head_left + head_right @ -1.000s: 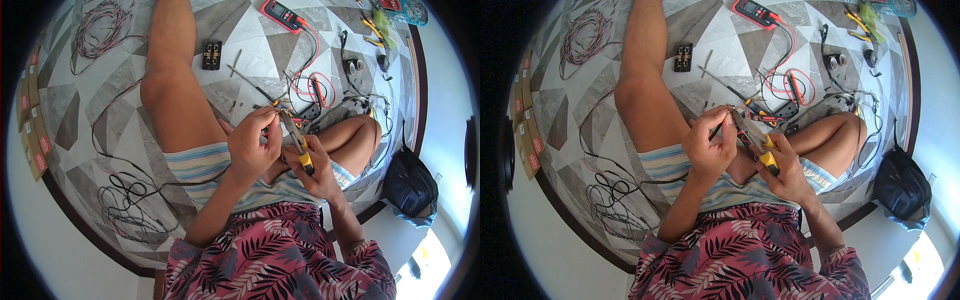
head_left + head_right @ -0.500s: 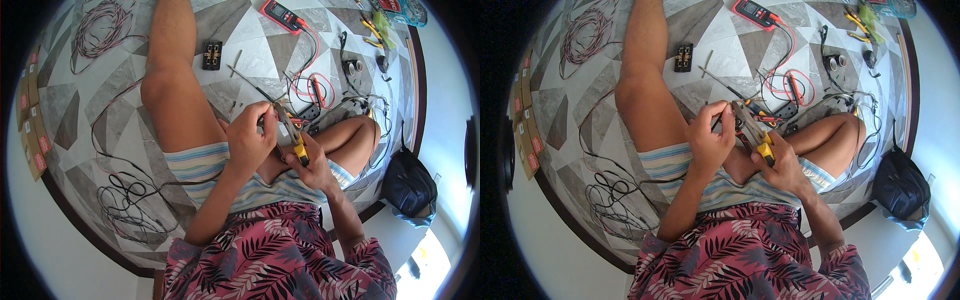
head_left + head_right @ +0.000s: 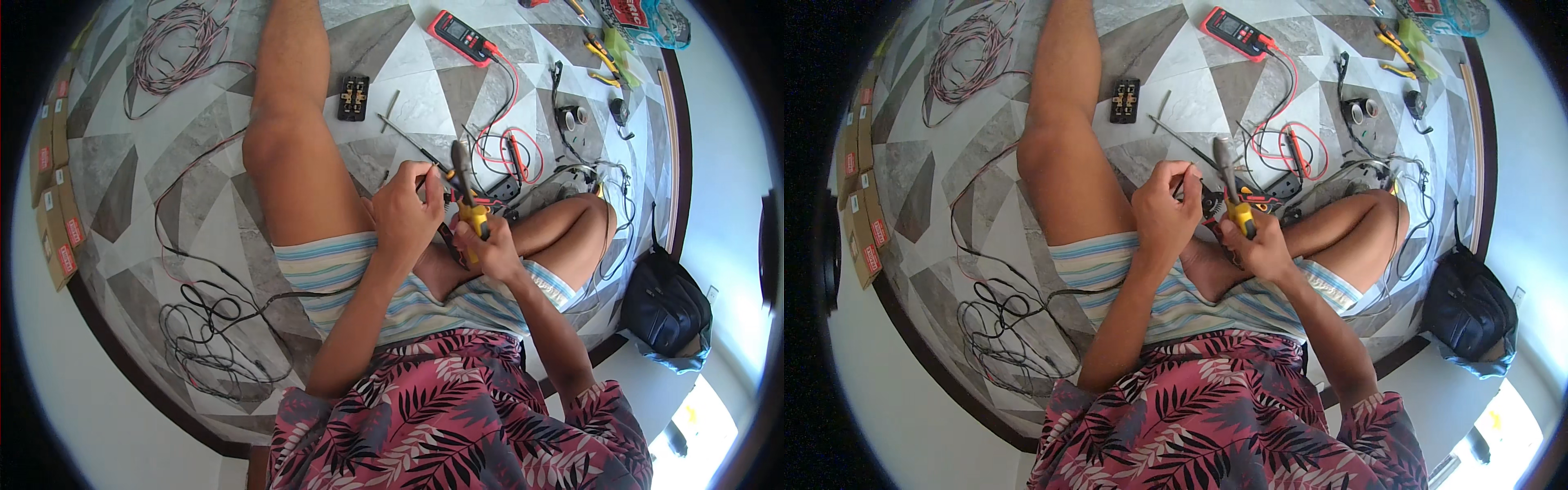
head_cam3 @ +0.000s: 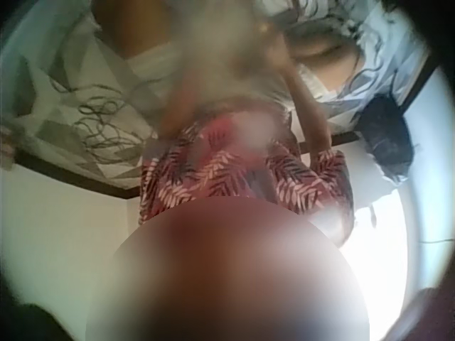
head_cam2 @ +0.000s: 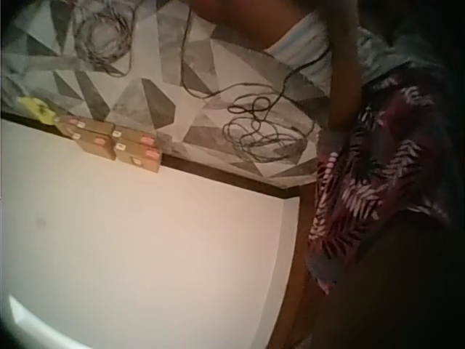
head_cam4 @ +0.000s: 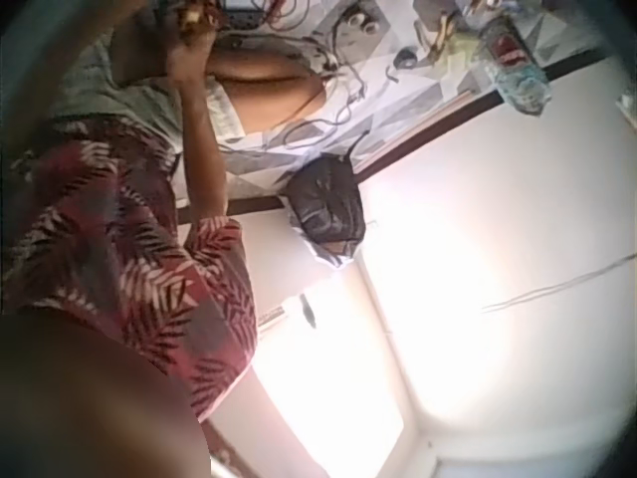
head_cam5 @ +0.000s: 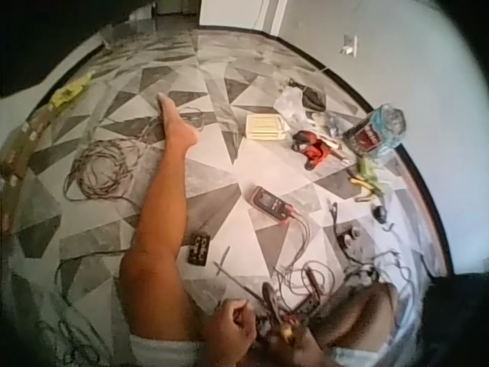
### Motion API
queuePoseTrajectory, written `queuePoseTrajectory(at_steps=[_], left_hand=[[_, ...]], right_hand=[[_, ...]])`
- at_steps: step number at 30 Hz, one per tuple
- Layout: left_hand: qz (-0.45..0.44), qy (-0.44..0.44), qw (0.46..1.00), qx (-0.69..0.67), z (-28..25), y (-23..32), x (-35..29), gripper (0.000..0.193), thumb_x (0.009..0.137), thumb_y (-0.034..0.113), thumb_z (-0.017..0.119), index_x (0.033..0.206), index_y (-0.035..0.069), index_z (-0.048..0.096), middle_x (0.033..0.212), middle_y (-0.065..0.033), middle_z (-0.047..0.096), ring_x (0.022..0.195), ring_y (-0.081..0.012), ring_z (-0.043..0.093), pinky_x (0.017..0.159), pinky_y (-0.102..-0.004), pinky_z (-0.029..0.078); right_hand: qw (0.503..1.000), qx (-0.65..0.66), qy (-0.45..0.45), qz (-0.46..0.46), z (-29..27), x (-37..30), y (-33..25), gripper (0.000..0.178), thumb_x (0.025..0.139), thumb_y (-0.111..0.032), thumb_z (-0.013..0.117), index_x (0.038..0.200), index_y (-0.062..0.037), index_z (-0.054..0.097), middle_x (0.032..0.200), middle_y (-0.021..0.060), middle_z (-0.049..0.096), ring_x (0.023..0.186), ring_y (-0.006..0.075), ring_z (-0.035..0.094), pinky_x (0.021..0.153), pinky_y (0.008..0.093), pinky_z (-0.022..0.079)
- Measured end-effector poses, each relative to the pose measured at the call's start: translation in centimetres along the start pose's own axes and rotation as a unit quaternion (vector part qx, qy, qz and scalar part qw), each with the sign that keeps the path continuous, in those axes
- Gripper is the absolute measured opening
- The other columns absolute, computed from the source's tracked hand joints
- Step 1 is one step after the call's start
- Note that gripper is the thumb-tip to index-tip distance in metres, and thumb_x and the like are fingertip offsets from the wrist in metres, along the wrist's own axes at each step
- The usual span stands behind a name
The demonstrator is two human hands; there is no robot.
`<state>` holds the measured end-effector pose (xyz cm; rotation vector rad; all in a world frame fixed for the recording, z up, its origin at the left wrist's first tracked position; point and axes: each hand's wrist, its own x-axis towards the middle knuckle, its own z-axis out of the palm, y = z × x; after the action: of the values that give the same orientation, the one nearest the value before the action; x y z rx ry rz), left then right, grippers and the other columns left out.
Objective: Strip wires and connect them to an electrical terminal block using hand tools while sitting on the floor.
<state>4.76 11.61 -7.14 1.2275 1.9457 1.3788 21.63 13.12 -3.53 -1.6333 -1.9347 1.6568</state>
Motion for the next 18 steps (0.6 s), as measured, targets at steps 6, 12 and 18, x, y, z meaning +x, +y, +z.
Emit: queuePoseTrajectory(at_steps=[6, 12, 18], left_hand=[[-0.259, -0.078, 0.91, -0.313, -1.3, 0.9, 0.8, 0.022, 0.094, 0.014, 0.062, 0.099, -0.007, 0.061, 0.085, -0.0109, 0.069, 0.071, -0.0128, 0.066, 0.065, -0.0246, 0.054], [-0.333, -0.164, 0.839, -0.398, -4.6, 2.0, 0.9, 0.026, 0.096, 0.015, 0.058, 0.111, -0.006, 0.062, 0.089, -0.0075, 0.067, 0.072, -0.0096, 0.061, 0.068, -0.0223, 0.052], [-0.293, -0.212, 0.817, -0.449, -6.7, 3.0, 0.4, 0.026, 0.096, 0.011, 0.057, 0.114, -0.006, 0.061, 0.089, -0.0069, 0.066, 0.073, -0.0082, 0.057, 0.069, -0.0227, 0.048]], right_hand=[[0.992, -0.088, 0.068, -0.058, -2.9, 2.8, -1.6, 0.023, 0.085, -0.017, 0.067, 0.094, 0.0032, 0.06, 0.082, 0.0155, 0.063, 0.076, 0.0304, 0.063, 0.068, 0.0389, 0.048], [0.826, -0.513, 0.177, -0.153, -4.4, 7.3, 0.9, 0.026, 0.074, -0.016, 0.069, 0.094, -0.0005, 0.062, 0.113, 0.0161, 0.049, 0.101, 0.0331, 0.051, 0.08, 0.0448, 0.044], [0.851, -0.445, 0.142, -0.24, -6.5, 7.8, 3.7, 0.028, 0.073, -0.01, 0.072, 0.097, 0.0011, 0.062, 0.119, 0.02, 0.052, 0.107, 0.0367, 0.053, 0.088, 0.0461, 0.045]])
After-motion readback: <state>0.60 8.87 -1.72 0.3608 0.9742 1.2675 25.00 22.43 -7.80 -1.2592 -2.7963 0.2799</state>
